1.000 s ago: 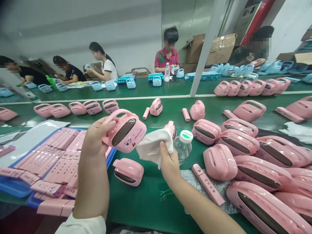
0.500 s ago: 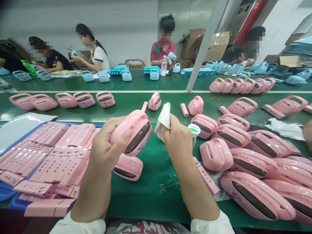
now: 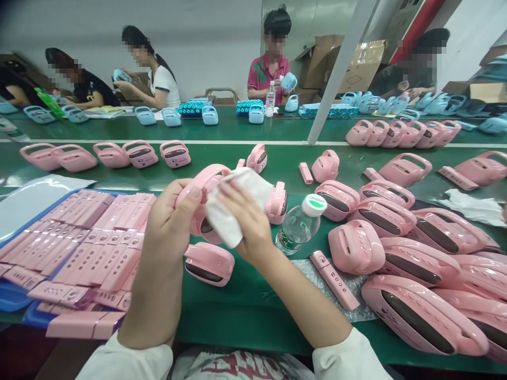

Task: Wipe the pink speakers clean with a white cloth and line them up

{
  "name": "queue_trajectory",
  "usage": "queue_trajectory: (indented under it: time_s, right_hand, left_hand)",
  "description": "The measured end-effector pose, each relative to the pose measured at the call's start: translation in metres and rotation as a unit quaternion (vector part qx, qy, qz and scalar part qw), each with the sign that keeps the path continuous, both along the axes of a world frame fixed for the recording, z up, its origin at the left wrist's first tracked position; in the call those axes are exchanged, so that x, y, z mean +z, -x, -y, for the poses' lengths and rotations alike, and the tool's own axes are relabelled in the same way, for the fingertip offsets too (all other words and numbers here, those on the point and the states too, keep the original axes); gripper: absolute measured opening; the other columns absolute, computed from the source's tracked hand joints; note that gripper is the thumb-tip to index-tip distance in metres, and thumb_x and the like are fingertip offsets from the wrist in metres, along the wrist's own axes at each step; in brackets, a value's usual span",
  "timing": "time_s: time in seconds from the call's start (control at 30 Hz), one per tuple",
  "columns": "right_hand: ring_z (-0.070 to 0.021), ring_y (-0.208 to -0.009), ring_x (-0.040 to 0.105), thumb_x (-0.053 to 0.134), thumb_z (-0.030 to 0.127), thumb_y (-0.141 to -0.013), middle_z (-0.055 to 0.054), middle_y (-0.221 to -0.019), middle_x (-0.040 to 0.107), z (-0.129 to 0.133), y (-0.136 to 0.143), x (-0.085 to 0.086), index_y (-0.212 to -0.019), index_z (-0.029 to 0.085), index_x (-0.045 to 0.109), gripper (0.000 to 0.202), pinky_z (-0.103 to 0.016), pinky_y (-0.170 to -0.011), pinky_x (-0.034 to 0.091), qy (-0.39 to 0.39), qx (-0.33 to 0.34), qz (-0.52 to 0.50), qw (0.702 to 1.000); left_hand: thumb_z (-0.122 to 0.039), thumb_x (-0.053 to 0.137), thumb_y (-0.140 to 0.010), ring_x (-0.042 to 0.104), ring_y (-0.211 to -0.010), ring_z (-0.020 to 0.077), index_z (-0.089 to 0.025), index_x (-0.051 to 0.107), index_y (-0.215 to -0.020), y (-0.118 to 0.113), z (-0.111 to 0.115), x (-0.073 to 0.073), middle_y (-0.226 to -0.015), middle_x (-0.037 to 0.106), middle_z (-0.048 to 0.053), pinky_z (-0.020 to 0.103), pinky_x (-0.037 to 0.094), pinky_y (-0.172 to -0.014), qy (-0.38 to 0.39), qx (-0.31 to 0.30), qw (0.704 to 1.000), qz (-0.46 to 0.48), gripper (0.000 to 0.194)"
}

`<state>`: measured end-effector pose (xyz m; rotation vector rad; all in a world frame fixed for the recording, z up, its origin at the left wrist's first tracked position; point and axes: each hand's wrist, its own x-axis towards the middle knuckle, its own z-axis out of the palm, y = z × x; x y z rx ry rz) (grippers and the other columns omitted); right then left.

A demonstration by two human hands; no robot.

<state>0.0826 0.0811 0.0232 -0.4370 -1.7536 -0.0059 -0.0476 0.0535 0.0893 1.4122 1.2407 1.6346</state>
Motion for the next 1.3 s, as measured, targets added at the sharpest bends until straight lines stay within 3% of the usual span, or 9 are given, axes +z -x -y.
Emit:
queue_trajectory:
  time_s: [0.23, 0.37, 0.57, 0.67, 0.73, 0.93, 1.07, 1.2, 1.3]
  right_hand:
    - [-0.0193, -0.133, 0.051, 0.041, 0.02, -0.097, -0.007, -0.124, 0.069, 0.009, 0.003, 0.0, -0.129, 0.019, 0.058, 0.037, -0.039, -0.116, 0.038, -0.089, -0.028, 0.106, 0.99]
    - [-0.0224, -0.133, 0.052, 0.048, 0.023, -0.095, -0.009, -0.126, 0.068, 0.006, 0.0, 0.0, -0.131, 0.02, 0.057, 0.037, -0.045, -0.112, 0.041, -0.053, -0.088, 0.027, 0.994]
    - [-0.0119, -0.146, 0.03, 0.036, 0.02, -0.097, -0.002, -0.135, 0.063, 0.012, 0.004, -0.015, -0.13, 0.02, 0.059, 0.04, -0.03, -0.125, 0.014, -0.141, -0.049, 0.088, 0.985]
    - [-0.019, -0.149, 0.024, 0.039, 0.02, -0.097, -0.004, -0.155, 0.039, 0.008, 0.004, -0.019, -0.148, 0.022, 0.038, 0.051, -0.041, -0.124, 0.021, -0.05, -0.056, -0.01, 0.997]
    - [-0.0235, -0.146, 0.032, 0.041, 0.026, -0.098, -0.006, -0.155, 0.039, 0.003, 0.001, -0.017, -0.15, 0.026, 0.034, 0.052, -0.045, -0.119, 0.032, 0.061, -0.004, -0.092, 0.994]
    - [-0.0261, -0.112, 0.065, 0.077, 0.057, -0.07, -0.007, -0.126, 0.064, -0.007, -0.007, -0.012, -0.135, 0.03, 0.045, 0.077, -0.04, -0.089, 0.058, 0.348, 0.285, -0.17, 0.877]
    - [-0.0251, -0.101, 0.069, 0.085, 0.051, -0.059, -0.005, -0.112, 0.07, -0.002, 0.004, -0.013, -0.118, 0.027, 0.053, 0.071, -0.037, -0.083, 0.059, 0.415, 0.307, -0.262, 0.815]
    - [-0.0258, -0.093, 0.072, 0.072, 0.054, -0.072, -0.006, -0.103, 0.075, 0.003, 0.019, -0.009, -0.109, 0.023, 0.058, 0.05, -0.039, -0.081, 0.061, 0.504, 0.336, -0.362, 0.709]
    - [-0.0277, -0.094, 0.073, 0.059, 0.061, -0.078, -0.006, -0.09, 0.077, -0.002, 0.019, -0.004, -0.102, 0.022, 0.063, 0.046, -0.044, -0.087, 0.059, 0.545, 0.345, -0.381, 0.662]
  left_hand:
    - [-0.038, 0.065, -0.084, 0.05, -0.058, 0.0082, -0.017, 0.061, -0.079, 0.0, -0.001, 0.005, -0.069, 0.057, -0.001, 0.018, 0.04, -0.052, 0.055, -0.04, 0.992, 0.105, 0.022]
    - [-0.04, 0.066, -0.083, 0.05, -0.055, 0.0085, -0.018, 0.06, -0.08, -0.001, 0.0, 0.004, -0.067, 0.057, -0.002, 0.019, 0.04, -0.051, 0.054, -0.081, 0.989, 0.113, 0.023]
    - [-0.039, 0.063, -0.086, 0.054, -0.065, 0.01, -0.018, 0.064, -0.081, 0.01, -0.002, 0.005, -0.074, 0.059, 0.0, 0.019, 0.043, -0.058, 0.038, -0.094, 0.992, 0.078, 0.022]
    - [-0.04, 0.067, -0.083, 0.055, -0.067, 0.0107, -0.019, 0.065, -0.081, 0.017, -0.004, 0.004, -0.078, 0.062, 0.0, 0.019, 0.044, -0.059, -0.003, -0.111, 0.989, 0.098, 0.022]
    - [-0.041, 0.07, -0.08, 0.055, -0.064, 0.0109, -0.018, 0.067, -0.081, 0.019, -0.005, 0.005, -0.075, 0.062, 0.001, 0.02, 0.043, -0.055, -0.008, -0.13, 0.986, 0.1, 0.023]
    - [-0.034, 0.07, -0.072, 0.055, -0.06, 0.0113, -0.017, 0.067, -0.066, 0.019, -0.006, 0.012, -0.065, 0.06, 0.001, 0.021, 0.043, -0.055, -0.021, -0.125, 0.985, 0.117, 0.019]
    - [-0.042, 0.066, -0.075, 0.064, -0.07, 0.0169, -0.015, 0.069, -0.075, 0.019, -0.018, 0.007, -0.075, 0.067, 0.005, 0.026, 0.05, -0.062, 0.002, -0.107, 0.986, 0.126, 0.027]
    - [-0.048, 0.067, -0.077, 0.067, -0.097, 0.0206, -0.019, 0.066, -0.107, 0.021, -0.033, -0.002, -0.101, 0.07, 0.007, 0.029, 0.054, -0.078, -0.023, -0.087, 0.984, 0.155, 0.041]
    - [-0.051, 0.067, -0.08, 0.061, -0.115, 0.0225, -0.02, 0.06, -0.121, 0.019, -0.033, -0.005, -0.121, 0.065, 0.01, 0.03, 0.051, -0.091, 0.004, -0.144, 0.984, 0.106, 0.052]
